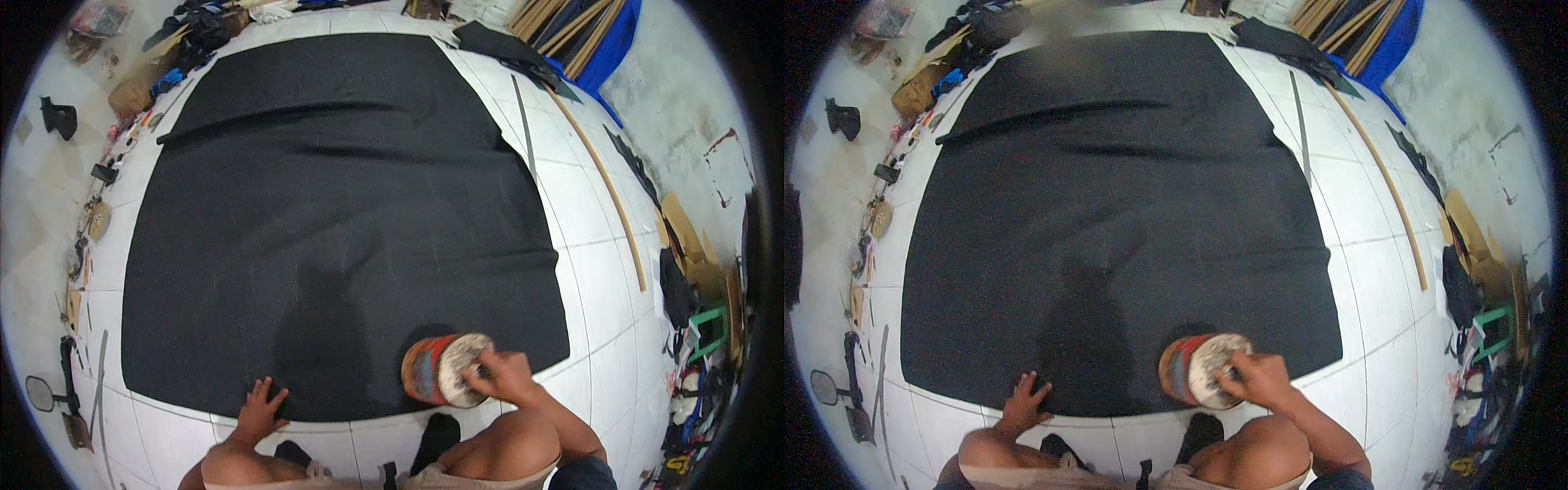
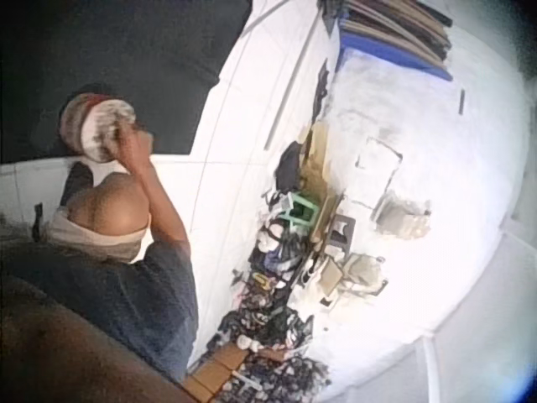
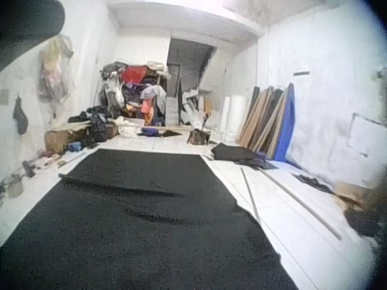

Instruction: The person unfolds a large black fabric on the floor, smooths it out, and uses shears to cut it into sections. The person repeatedly folds and cuts the fabric, adjusting its position on the floor throughout the process.

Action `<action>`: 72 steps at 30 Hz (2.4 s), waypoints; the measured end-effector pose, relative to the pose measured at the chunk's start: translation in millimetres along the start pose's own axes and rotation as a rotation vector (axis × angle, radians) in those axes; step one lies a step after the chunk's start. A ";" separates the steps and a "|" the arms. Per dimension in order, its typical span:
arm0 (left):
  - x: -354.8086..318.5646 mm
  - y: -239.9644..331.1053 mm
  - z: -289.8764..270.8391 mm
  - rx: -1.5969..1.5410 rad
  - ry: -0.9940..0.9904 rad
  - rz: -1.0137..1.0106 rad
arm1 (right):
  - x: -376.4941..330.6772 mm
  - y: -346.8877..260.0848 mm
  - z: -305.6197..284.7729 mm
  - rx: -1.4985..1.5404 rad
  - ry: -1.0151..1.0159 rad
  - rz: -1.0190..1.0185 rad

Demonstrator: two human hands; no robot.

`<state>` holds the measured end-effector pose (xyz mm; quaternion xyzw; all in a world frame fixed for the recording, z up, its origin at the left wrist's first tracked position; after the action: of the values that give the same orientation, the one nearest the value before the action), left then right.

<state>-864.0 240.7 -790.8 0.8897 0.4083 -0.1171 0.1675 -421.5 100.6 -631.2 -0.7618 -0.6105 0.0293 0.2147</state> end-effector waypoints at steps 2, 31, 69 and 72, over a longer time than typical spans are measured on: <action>-3.9 1.0 14.9 -0.042 -0.039 0.035 | 12.2 -21.2 25.3 -0.042 -0.177 -0.083; -80.9 161.1 -401.9 -0.251 -0.022 0.280 | -447.7 17.1 -403.2 0.224 -0.356 1.524; 700.5 757.0 -755.1 -1.058 0.375 -0.514 | 66.5 849.0 -593.6 0.366 -0.229 1.274; 723.0 715.3 -722.0 -0.894 0.419 -0.726 | 188.8 947.8 -587.2 0.561 -0.209 1.394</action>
<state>197.5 585.3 -233.9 0.5415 0.7193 0.1931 0.3900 676.0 -46.5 -402.1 -0.8814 0.0254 0.3844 0.2733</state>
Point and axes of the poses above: each hand's wrist, its own x-axis towards the middle knuckle, its own z-axis out of the palm, y = z × x, the point moved 10 cm from there along x, towards the middle knuckle, and after that the axes turned 15 degrees about y, right-handed, at the moved point
